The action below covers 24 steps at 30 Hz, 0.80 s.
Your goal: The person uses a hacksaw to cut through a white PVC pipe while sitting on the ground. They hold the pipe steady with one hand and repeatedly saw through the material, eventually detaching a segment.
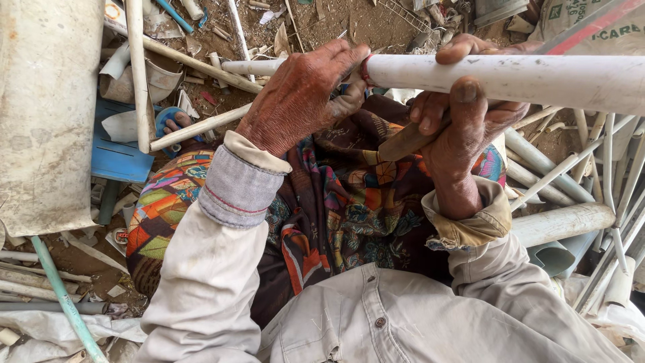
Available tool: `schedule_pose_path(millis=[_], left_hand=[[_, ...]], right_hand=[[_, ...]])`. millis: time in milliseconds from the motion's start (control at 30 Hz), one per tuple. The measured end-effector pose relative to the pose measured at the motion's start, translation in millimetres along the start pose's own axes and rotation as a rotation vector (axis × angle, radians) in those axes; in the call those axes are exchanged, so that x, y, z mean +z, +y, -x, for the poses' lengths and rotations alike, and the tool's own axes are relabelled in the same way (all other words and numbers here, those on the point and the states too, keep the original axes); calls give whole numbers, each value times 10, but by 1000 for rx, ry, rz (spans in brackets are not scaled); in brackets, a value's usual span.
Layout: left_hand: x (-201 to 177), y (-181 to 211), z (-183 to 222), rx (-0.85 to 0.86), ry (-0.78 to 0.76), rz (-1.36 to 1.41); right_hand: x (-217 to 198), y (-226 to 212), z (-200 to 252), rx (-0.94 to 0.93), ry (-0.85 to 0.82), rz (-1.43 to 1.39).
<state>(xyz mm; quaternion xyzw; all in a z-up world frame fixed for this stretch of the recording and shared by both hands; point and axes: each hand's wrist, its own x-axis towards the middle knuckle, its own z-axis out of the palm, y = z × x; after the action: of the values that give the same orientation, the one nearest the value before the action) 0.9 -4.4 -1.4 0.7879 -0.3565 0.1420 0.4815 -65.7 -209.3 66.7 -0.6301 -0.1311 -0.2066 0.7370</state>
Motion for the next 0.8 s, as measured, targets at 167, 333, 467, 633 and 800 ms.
schedule_pose_path(millis=[167,333,467,633,800], left_hand=[[-89,-18,-31,-4,-107,-63],[-76,-45,32,-20,34,-66],[-56,-29,32,34,21,16],[-52,-31,11,4,-27,86],[-58,-60,36,-2,-56,67]], right_hand=[[94,44,52,-33,-60,-105],[-25,104,8,-28,2,-49],[-76,68,4,-6,-12,-27],[-101,79,24,21,-9,-17],[-103,78,22,41,-56,-83]])
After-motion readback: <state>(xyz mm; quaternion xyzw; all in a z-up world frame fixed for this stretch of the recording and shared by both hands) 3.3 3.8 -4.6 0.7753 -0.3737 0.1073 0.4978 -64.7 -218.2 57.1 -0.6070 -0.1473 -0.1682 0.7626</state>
